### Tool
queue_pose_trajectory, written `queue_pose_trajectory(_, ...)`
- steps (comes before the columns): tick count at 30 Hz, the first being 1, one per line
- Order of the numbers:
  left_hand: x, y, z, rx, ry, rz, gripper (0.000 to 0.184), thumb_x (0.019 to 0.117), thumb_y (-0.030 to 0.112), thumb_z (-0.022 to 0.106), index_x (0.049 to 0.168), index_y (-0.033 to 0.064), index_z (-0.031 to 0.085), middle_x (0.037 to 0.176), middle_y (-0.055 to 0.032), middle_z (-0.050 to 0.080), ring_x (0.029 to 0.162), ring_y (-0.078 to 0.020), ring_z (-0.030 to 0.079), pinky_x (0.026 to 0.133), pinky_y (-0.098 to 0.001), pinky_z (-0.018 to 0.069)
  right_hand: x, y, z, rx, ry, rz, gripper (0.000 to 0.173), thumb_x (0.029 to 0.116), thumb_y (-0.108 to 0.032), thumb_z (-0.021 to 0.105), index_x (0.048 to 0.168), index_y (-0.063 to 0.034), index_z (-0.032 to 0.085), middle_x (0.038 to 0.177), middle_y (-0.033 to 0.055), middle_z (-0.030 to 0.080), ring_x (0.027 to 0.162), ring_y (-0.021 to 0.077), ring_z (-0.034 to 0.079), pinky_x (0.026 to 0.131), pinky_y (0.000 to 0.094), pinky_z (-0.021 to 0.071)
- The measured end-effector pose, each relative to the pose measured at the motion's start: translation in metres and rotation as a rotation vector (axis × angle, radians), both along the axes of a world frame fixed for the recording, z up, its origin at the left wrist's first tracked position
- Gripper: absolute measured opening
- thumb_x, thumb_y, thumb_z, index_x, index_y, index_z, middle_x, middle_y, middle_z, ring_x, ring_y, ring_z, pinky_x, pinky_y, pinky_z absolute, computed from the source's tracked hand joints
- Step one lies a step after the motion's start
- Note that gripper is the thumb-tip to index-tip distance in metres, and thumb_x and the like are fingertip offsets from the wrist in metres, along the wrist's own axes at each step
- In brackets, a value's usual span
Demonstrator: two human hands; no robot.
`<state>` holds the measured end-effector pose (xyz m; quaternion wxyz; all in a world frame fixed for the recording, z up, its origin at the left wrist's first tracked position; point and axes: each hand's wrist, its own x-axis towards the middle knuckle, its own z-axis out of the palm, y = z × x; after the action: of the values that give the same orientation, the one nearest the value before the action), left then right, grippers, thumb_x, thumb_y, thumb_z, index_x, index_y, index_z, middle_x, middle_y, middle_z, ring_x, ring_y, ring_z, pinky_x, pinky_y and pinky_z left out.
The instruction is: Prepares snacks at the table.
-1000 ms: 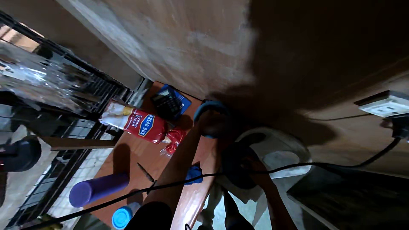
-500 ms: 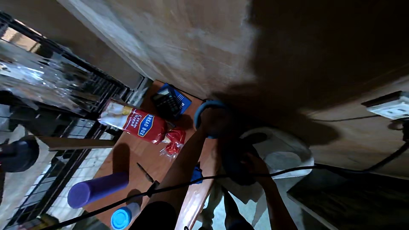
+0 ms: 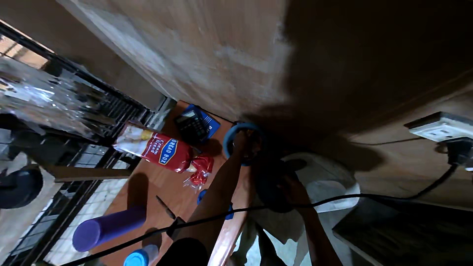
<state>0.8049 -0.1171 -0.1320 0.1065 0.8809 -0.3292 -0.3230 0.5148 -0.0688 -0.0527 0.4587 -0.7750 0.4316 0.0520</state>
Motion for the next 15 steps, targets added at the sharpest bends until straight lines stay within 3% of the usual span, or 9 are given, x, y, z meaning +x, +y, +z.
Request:
queue_pose_trajectory(8,-0.002,0.007,0.006,-0.024,0.001,-0.067,0.039,0.1003,0.025,0.064,0.129,-0.0009,0.064,0.127,-0.0273,0.065,0.121,-0.0449,0.063,0.099,-0.0644,0.05,0.009,0.004,0.0,0.006,-0.073,-0.023,0.034,0.1028,-0.018,0.062,0.131,0.0024,0.063,0.12,0.0226,0.069,0.112,0.0345,0.068,0.102,0.0507,0.0515)
queue_pose_trajectory(11,0.006,0.003,-0.006,-0.029,0.015,-0.067,0.043,0.0995,0.029,0.066,0.13,-0.0013,0.063,0.127,-0.0277,0.065,0.121,-0.0443,0.063,0.1,-0.0641,0.0498,0.01,0.006,0.001,0.005,-0.076,-0.023,0.035,0.1029,-0.017,0.062,0.132,0.003,0.062,0.117,0.0231,0.07,0.108,0.0348,0.068,0.1,0.0507,0.0525)
queue_pose_trajectory(15,0.012,0.01,-0.013,-0.093,0.061,0.017,0.041,0.0987,0.026,0.066,0.129,-0.0023,0.063,0.126,-0.0294,0.064,0.118,-0.0464,0.063,0.097,-0.0656,0.0507,0.012,0.007,0.003,-0.029,-0.075,0.003,0.033,0.1028,-0.017,0.061,0.129,0.0027,0.063,0.11,0.0221,0.071,0.102,0.0346,0.07,0.095,0.0513,0.0547)
